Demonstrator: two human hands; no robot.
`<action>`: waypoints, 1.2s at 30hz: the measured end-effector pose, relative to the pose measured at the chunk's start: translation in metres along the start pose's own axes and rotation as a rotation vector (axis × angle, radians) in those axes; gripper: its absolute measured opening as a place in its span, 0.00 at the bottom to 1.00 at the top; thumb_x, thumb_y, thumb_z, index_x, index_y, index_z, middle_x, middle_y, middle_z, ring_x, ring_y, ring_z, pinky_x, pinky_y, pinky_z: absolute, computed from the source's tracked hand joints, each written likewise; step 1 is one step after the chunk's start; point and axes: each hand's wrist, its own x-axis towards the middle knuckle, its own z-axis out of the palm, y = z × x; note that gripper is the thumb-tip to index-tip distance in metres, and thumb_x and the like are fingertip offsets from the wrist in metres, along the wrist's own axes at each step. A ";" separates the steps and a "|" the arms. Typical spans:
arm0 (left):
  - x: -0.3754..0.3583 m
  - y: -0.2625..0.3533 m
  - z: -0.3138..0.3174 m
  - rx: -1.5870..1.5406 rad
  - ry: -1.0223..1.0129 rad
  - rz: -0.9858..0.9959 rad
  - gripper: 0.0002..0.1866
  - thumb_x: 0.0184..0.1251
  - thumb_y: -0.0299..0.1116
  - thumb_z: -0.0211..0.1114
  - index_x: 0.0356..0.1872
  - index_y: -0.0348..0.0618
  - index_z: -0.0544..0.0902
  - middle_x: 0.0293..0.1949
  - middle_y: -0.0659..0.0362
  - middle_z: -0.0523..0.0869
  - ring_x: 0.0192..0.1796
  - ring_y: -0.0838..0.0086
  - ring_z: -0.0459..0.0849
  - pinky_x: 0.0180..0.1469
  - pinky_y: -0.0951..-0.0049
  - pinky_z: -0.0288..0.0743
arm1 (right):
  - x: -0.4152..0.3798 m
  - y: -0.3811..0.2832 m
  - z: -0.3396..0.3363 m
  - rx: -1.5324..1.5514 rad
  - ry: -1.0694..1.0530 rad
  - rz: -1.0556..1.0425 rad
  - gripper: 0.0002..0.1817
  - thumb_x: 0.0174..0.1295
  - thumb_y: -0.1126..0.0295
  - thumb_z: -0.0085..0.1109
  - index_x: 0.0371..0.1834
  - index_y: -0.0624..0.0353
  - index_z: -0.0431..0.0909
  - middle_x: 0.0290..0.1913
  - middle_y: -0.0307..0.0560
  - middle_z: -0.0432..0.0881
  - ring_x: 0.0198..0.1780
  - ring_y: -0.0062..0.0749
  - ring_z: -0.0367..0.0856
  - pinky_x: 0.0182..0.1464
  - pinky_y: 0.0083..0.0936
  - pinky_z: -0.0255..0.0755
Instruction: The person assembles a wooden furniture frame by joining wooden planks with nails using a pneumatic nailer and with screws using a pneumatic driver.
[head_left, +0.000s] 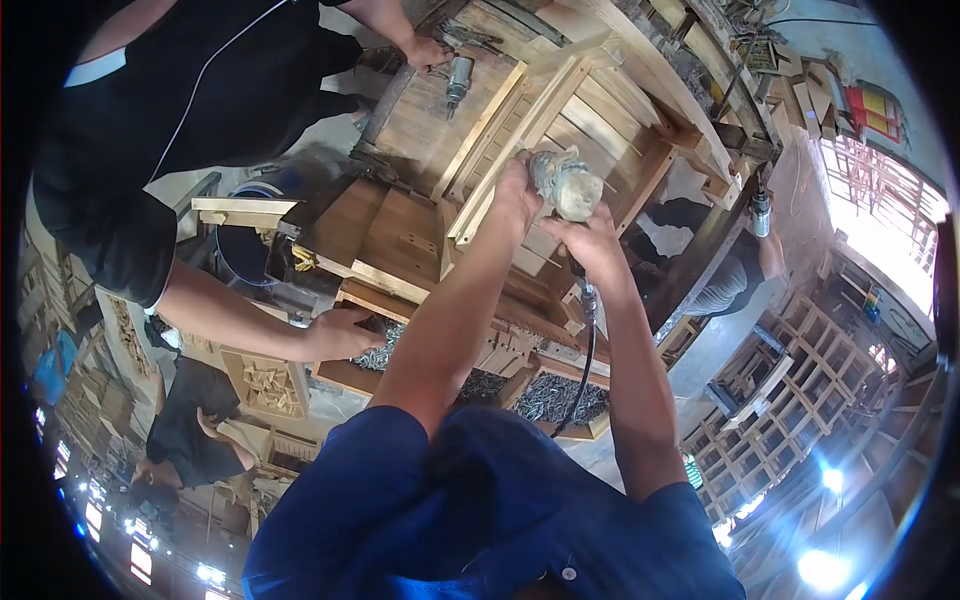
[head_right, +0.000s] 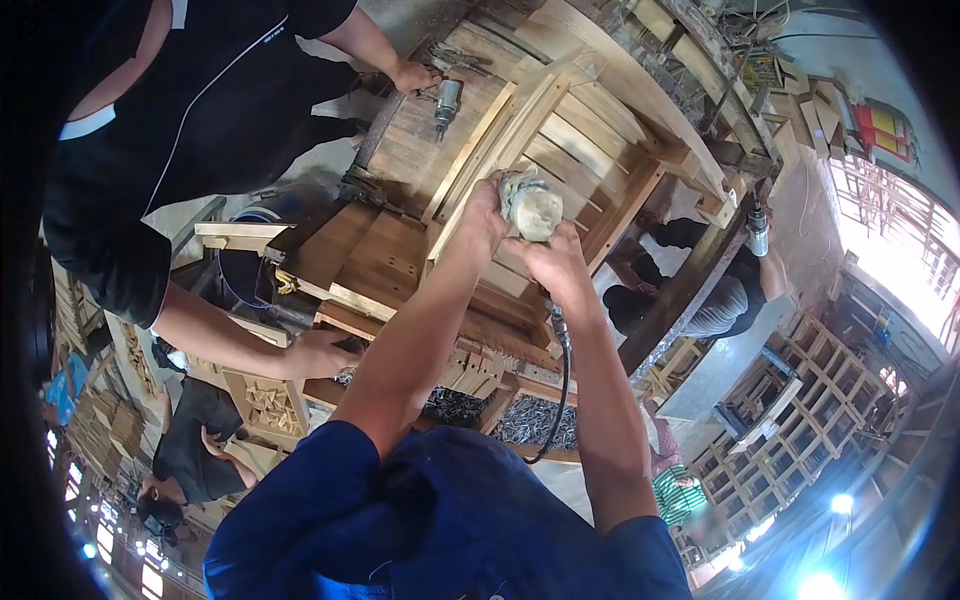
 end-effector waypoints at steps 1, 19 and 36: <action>0.005 0.002 -0.002 0.021 -0.058 -0.006 0.17 0.82 0.35 0.42 0.45 0.38 0.79 0.39 0.52 0.86 0.42 0.62 0.86 0.49 0.58 0.83 | 0.005 -0.006 0.000 0.124 -0.058 0.092 0.17 0.54 0.73 0.73 0.48 0.61 0.83 0.29 0.40 0.80 0.26 0.24 0.77 0.27 0.25 0.73; -0.128 0.056 0.105 1.463 -0.311 0.566 0.21 0.57 0.44 0.71 0.42 0.34 0.88 0.34 0.49 0.90 0.37 0.55 0.88 0.46 0.56 0.80 | 0.027 -0.038 0.003 -0.015 -0.141 0.190 0.14 0.56 0.75 0.68 0.45 0.59 0.78 0.29 0.41 0.79 0.21 0.23 0.74 0.19 0.23 0.66; -0.093 0.041 0.095 1.884 -0.197 0.946 0.15 0.47 0.39 0.70 0.28 0.36 0.89 0.29 0.43 0.88 0.36 0.51 0.89 0.44 0.61 0.82 | 0.062 -0.003 0.016 -0.433 -0.201 -0.080 0.20 0.51 0.63 0.65 0.48 0.54 0.86 0.47 0.52 0.88 0.46 0.43 0.87 0.45 0.34 0.80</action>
